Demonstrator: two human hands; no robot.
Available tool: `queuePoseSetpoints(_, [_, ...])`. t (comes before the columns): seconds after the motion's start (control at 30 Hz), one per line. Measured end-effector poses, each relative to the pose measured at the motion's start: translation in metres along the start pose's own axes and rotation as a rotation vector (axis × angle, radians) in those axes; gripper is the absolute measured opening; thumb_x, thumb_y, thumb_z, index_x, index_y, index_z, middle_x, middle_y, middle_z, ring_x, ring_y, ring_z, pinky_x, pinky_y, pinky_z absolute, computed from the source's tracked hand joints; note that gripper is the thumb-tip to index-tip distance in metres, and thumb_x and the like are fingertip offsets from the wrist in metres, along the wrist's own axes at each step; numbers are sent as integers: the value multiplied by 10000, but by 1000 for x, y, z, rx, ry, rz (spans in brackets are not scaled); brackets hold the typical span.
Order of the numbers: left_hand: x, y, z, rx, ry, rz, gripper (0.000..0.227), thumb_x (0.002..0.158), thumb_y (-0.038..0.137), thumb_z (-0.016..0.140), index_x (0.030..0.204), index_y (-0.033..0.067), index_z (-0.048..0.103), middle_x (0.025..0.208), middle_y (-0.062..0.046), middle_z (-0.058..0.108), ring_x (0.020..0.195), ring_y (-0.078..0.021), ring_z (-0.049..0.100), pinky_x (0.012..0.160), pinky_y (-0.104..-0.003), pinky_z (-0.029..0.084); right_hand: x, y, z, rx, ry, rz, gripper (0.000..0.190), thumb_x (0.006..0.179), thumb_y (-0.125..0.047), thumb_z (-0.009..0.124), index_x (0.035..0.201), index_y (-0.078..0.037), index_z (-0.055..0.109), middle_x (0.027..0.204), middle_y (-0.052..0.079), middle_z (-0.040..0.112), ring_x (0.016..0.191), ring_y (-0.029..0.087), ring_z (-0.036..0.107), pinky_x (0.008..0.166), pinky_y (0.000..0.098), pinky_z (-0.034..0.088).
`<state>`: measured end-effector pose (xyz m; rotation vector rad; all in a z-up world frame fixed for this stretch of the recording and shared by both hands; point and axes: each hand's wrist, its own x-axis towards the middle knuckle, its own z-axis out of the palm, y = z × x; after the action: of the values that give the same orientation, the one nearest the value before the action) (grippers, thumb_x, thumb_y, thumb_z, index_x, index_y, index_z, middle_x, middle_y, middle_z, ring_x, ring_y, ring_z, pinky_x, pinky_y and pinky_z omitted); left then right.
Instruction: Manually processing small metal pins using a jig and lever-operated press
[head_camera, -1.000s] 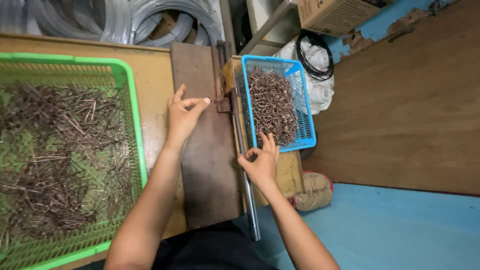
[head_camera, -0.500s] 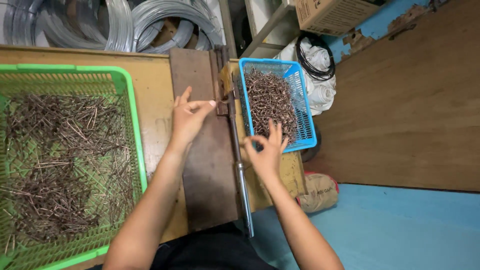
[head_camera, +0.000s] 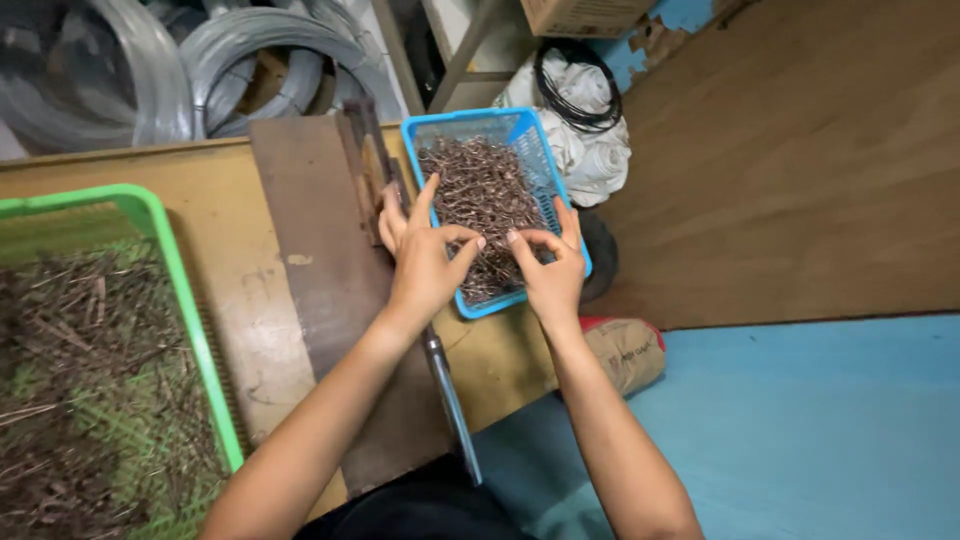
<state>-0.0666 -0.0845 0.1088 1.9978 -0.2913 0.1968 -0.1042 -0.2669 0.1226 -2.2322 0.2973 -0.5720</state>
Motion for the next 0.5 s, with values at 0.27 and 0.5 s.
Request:
queuePoseSetpoints(0.27, [51, 9, 28, 142, 38, 193, 65, 839, 230, 839, 823, 177, 805, 1588, -163, 423, 1512, -475, 122, 1174, -674, 97, 56, 41, 1, -118, -16, 52, 177, 793, -320, 838, 886, -172, 811, 1543, 147, 491, 1469, 399, 373, 1238, 484, 281])
queuePoseSetpoints(0.5, [114, -29, 71, 206, -20, 105, 49, 836, 257, 846, 855, 231, 809, 1576, -183, 442, 1520, -469, 148, 1182, -685, 97, 134, 126, 51, -292, -68, 261, 322, 725, -632, 809, 841, -331, 819, 1506, 53, 538, 1436, 322, 445, 1196, 406, 349])
